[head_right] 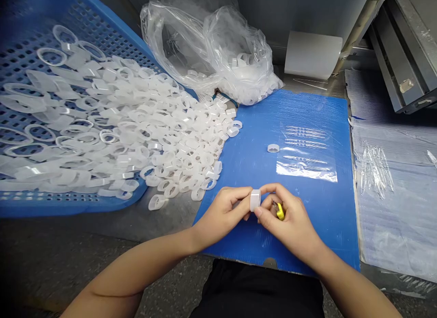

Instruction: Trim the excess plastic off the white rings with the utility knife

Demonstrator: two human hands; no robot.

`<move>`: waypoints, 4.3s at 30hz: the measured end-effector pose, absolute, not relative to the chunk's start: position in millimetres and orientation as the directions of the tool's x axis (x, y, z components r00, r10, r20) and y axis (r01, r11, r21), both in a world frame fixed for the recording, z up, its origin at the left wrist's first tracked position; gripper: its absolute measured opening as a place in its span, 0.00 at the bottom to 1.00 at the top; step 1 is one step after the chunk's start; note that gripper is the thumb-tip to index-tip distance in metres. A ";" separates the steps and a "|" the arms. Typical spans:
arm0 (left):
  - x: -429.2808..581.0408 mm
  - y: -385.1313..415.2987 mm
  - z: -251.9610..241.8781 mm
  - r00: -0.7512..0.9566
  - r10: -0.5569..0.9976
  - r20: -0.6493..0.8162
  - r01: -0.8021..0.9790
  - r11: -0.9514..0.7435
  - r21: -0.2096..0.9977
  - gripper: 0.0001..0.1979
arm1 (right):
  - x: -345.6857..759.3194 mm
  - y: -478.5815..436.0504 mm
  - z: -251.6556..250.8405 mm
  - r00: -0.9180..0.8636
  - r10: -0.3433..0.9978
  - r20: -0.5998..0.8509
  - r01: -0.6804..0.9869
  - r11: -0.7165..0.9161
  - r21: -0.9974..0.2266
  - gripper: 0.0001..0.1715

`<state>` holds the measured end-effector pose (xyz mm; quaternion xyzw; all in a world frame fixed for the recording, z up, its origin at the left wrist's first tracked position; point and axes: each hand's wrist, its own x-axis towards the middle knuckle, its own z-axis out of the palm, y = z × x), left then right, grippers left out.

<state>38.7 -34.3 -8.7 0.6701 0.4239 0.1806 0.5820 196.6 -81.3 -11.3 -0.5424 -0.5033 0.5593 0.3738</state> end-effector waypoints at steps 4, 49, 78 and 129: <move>40.4 -39.4 -13.0 0.585 0.804 -0.104 0.335 -0.122 0.934 0.17 | 196.4 -84.8 -13.3 -0.122 0.976 -0.182 0.178 -0.159 -0.971 0.10; 31.4 -36.7 -11.9 0.452 0.860 0.236 0.141 -0.330 0.933 0.03 | 205.1 -80.7 -19.4 -0.157 0.946 -0.282 -0.267 -0.316 -0.910 0.15; 31.6 -36.2 -17.0 0.403 0.854 0.328 0.005 -0.360 0.933 0.07 | 196.8 -86.8 -11.1 0.035 0.992 0.122 0.335 0.103 -0.937 0.02; 36.6 -36.5 -20.9 0.572 0.815 0.092 -0.361 0.149 0.921 0.09 | 199.6 -94.8 -15.5 -0.019 0.908 0.419 0.449 0.382 -0.808 0.14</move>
